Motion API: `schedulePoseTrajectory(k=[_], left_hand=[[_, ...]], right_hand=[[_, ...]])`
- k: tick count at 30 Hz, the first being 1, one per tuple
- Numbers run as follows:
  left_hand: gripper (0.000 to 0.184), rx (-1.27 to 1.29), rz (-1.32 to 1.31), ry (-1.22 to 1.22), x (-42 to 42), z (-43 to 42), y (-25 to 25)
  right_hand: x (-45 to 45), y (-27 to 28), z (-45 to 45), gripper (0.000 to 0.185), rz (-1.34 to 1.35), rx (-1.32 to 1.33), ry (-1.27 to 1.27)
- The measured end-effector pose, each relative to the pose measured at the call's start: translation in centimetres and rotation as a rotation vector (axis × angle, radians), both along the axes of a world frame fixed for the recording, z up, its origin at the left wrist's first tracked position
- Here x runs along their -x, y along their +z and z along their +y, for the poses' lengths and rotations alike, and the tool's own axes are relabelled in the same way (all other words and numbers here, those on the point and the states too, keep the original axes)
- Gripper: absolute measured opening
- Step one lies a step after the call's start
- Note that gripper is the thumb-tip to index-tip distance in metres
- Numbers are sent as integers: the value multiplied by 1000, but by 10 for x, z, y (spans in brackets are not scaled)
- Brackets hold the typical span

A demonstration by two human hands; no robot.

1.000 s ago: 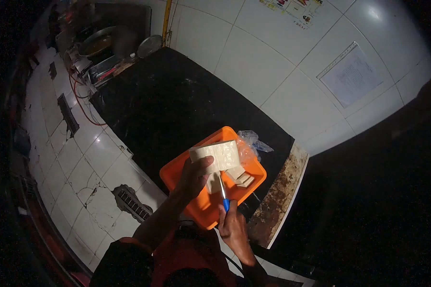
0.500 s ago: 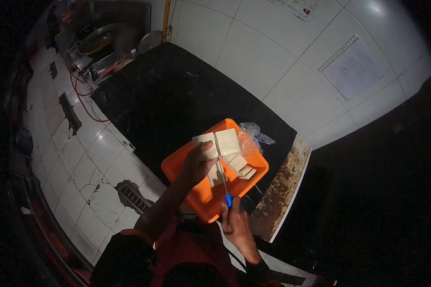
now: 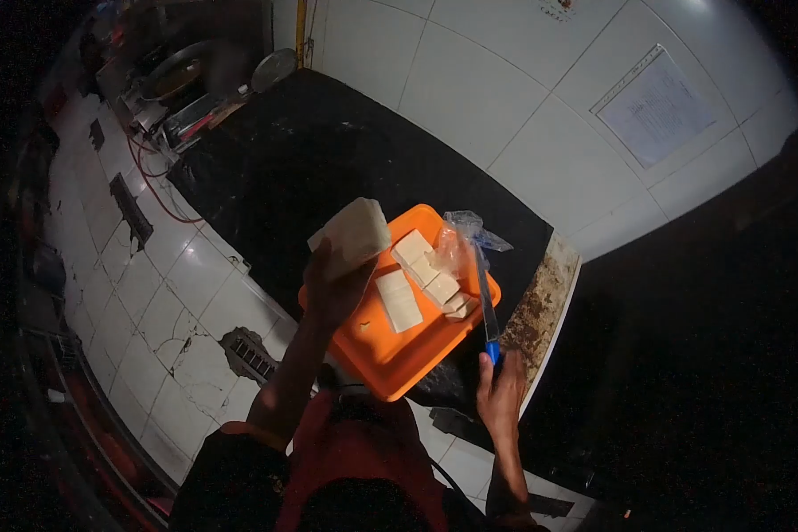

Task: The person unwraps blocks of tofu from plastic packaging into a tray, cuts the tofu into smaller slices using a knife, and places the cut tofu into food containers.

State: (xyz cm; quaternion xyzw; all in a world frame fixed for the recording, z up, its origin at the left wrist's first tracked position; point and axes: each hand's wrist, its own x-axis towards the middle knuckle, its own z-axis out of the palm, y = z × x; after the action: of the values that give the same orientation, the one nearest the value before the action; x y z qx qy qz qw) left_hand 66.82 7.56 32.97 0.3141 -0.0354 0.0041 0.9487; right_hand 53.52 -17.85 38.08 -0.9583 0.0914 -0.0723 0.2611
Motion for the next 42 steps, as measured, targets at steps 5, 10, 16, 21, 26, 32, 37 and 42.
schedulePoseTrajectory(k=[5,10,16,21,26,32,37,42], left_hand=[[69,384,96,-150,7,8,8],[61,424,166,-153,16,7,19],[54,342,383,-73,4,6,14],[55,353,314,-105,-2,20,14],[53,411,295,-132,0,28,17],[50,230,259,-91,10,58,0],[50,228,291,-76,5,62,-9],[47,145,320,-148,2,49,-7]], right_hand=[[-18,-45,-30,23,-215,127,-211],[-16,-89,-23,27,-75,359,-270],[-15,-112,-18,27,-56,192,-248],[-36,-51,23,28,-415,64,12],[-92,-47,95,51,7,258,345],[-128,-104,101,77,251,436,399],[-115,-79,113,65,146,331,423],[-91,-82,121,80,120,268,758]])
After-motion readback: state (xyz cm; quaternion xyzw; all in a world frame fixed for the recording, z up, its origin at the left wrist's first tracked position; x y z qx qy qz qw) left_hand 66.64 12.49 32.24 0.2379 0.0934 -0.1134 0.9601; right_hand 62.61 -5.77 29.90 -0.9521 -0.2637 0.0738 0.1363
